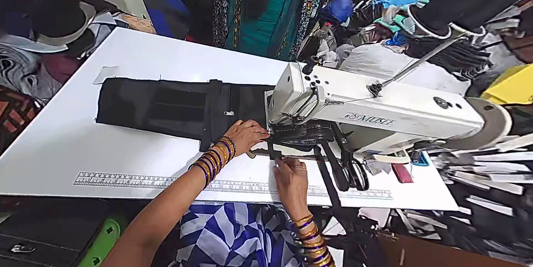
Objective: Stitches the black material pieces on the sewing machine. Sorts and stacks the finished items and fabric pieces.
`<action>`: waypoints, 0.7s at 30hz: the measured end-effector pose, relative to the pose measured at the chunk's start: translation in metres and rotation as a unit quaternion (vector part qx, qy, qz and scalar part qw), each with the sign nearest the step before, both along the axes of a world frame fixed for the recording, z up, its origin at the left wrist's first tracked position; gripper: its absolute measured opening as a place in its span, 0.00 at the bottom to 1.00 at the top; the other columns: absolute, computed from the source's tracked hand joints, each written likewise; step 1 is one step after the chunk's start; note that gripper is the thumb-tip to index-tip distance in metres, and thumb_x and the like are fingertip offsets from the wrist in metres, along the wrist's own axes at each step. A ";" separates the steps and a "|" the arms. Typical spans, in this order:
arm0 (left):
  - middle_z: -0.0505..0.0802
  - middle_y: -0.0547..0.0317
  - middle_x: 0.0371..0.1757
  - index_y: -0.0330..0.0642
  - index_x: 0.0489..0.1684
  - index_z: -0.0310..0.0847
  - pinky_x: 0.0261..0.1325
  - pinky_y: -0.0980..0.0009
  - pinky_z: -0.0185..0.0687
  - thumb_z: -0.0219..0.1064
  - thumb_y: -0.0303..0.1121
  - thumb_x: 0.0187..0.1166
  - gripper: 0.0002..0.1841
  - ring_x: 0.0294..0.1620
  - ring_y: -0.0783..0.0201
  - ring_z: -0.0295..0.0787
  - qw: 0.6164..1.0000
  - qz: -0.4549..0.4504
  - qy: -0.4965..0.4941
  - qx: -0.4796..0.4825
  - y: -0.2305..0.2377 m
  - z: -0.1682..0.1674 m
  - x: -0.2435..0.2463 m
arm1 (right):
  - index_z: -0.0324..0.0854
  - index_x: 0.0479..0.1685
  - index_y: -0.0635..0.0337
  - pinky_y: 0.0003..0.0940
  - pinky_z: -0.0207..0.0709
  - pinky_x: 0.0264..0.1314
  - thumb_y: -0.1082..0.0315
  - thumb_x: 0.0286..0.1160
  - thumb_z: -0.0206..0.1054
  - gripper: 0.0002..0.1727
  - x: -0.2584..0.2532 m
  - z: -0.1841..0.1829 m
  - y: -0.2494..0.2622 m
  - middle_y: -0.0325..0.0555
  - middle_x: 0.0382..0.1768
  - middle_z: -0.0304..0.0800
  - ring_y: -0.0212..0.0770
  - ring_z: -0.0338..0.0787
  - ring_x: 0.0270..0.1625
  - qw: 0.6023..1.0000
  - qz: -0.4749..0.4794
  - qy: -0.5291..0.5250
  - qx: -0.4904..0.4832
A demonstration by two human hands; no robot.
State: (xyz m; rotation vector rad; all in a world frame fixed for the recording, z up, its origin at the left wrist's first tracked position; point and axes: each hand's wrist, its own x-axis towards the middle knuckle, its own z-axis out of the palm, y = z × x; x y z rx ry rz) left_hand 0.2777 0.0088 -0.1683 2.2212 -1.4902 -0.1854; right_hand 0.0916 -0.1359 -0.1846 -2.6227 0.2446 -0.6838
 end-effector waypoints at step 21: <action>0.90 0.62 0.72 0.55 0.66 0.91 0.65 0.43 0.73 0.61 0.33 0.86 0.17 0.77 0.50 0.80 0.998 0.008 -0.039 -0.039 -0.004 -0.007 0.020 | 0.85 0.53 0.79 0.73 0.68 0.68 0.65 0.80 0.65 0.19 -0.048 0.065 -0.200 0.84 0.57 0.83 0.81 0.82 0.65 0.959 -0.262 0.056 -0.090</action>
